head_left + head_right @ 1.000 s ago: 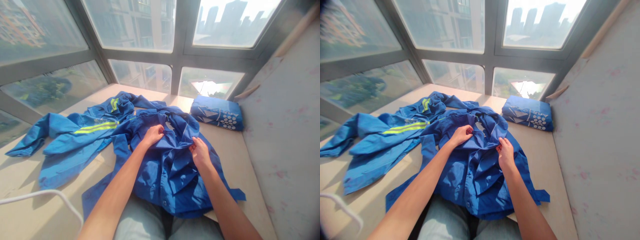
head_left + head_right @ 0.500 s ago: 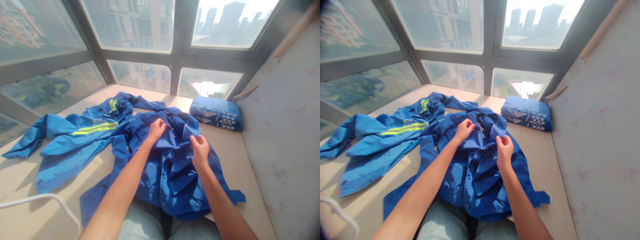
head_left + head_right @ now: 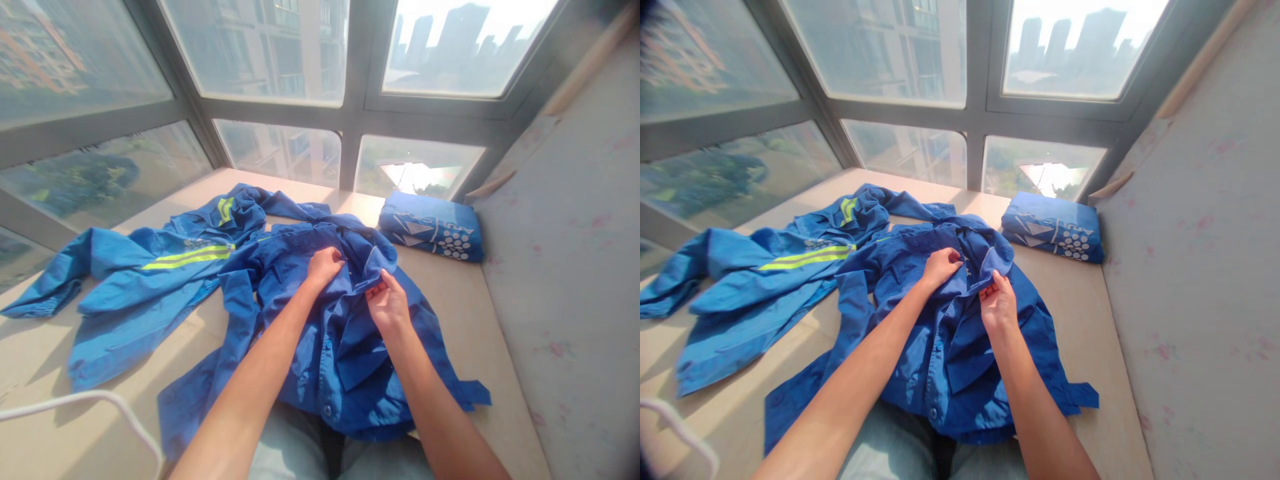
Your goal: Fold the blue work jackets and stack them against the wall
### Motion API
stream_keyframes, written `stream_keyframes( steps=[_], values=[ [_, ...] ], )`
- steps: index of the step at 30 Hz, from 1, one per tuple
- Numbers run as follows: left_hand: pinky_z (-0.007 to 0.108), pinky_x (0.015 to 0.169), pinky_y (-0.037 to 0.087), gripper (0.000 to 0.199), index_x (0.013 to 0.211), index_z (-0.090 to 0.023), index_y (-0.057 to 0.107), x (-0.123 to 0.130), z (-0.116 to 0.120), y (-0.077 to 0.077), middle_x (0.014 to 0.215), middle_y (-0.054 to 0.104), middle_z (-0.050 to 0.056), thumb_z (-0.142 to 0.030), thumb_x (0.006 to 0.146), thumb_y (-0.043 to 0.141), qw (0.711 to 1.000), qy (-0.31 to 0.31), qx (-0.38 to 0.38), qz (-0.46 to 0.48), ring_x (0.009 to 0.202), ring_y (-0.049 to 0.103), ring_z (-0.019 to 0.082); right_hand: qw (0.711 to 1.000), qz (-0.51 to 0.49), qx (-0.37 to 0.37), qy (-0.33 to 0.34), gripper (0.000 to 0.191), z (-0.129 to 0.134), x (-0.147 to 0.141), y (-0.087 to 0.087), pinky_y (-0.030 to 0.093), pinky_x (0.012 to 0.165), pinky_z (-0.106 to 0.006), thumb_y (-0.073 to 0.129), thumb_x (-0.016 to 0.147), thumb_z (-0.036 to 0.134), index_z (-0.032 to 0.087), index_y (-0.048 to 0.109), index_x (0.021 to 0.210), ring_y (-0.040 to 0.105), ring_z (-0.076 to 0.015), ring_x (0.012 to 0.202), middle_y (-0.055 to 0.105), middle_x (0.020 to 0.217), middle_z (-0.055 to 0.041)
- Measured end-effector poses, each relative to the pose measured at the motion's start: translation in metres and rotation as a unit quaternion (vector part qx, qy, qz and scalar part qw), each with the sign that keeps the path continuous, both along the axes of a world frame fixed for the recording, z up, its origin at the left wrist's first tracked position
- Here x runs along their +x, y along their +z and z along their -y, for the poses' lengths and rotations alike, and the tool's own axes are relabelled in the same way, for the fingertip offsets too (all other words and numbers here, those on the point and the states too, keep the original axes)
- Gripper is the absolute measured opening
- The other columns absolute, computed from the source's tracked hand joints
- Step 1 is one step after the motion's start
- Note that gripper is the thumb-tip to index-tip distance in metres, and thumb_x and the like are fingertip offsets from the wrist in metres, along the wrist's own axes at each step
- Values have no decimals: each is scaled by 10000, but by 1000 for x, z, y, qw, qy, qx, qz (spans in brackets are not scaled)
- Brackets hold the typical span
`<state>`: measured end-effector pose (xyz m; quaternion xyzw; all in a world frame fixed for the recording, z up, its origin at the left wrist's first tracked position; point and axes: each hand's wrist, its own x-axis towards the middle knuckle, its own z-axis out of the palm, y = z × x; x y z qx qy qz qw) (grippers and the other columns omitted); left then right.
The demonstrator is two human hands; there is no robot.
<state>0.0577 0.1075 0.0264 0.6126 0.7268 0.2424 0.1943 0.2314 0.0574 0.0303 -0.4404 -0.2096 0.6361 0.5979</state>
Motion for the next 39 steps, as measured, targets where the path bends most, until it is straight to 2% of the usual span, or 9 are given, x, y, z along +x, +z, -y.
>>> stream_keyframes(
  steps=[6, 10, 16, 18, 20, 25, 28, 34, 39],
  values=[
    [323, 816, 519, 104, 883, -246, 744, 4, -5, -5, 942, 763, 56, -259, 792, 696, 1000, 13, -3, -8, 914, 694, 241, 996, 8, 15, -83, 278, 2, -6, -2, 494, 596, -244, 754, 662, 356, 244, 574, 843, 583, -121, 643, 628, 748, 44],
    [306, 793, 510, 91, 887, -242, 722, -1, 3, 4, 940, 764, 40, -277, 830, 660, 1000, 20, 15, -3, 891, 692, 219, 974, 181, 95, -101, 286, -1, -12, 0, 475, 609, -245, 688, 726, 383, 191, 674, 938, 582, -134, 668, 669, 795, -1],
    [276, 779, 506, 68, 886, -229, 696, -5, 29, 21, 881, 760, 19, -246, 838, 652, 992, 30, 116, 50, 839, 696, 180, 813, 514, 271, 32, 198, -4, -31, 5, 475, 708, -272, 578, 809, 294, 203, 745, 863, 596, -155, 704, 672, 794, -28],
    [270, 765, 511, 58, 875, -228, 694, -5, 41, 23, 864, 756, 16, -228, 831, 655, 987, 28, 143, 75, 817, 695, 173, 790, 547, 266, 73, 211, -5, -38, 4, 472, 715, -272, 560, 825, 287, 217, 754, 873, 610, -163, 725, 686, 801, -34],
    [267, 760, 515, 61, 867, -230, 694, -5, 52, 24, 862, 754, 11, -209, 829, 651, 984, 20, 153, 86, 801, 693, 167, 800, 539, 245, 96, 214, -5, -45, 0, 476, 726, -279, 562, 817, 295, 214, 756, 856, 626, -175, 745, 707, 809, -42],
    [273, 757, 521, 86, 861, -227, 695, -4, 71, 16, 867, 748, 13, -178, 834, 630, 986, 2, 151, 77, 789, 686, 169, 903, 383, 146, 127, 262, -8, -50, -12, 499, 693, -295, 618, 740, 382, 176, 753, 829, 648, -200, 730, 738, 786, -51],
    [276, 761, 528, 89, 872, -225, 695, -2, 75, 10, 875, 747, 17, -179, 841, 625, 983, 1, 153, 99, 786, 685, 168, 941, 290, 110, 132, 317, -8, -47, -15, 492, 642, -280, 662, 697, 431, 156, 750, 826, 637, -192, 702, 735, 780, -53],
    [281, 775, 539, 118, 902, -221, 706, 4, 76, 6, 895, 752, 22, -157, 841, 629, 978, 2, 170, 119, 805, 693, 173, 952, 256, 104, 129, 339, -6, -40, -16, 488, 661, -271, 703, 660, 446, 154, 740, 828, 621, -177, 713, 723, 787, -39],
    [284, 796, 532, 149, 902, -225, 728, 7, 78, 8, 919, 762, 23, -132, 855, 621, 980, 4, 186, 70, 851, 699, 181, 925, 310, 155, 152, 290, -3, -37, -15, 453, 615, -255, 665, 710, 428, 168, 694, 837, 576, -160, 668, 664, 710, -7]
  ],
)
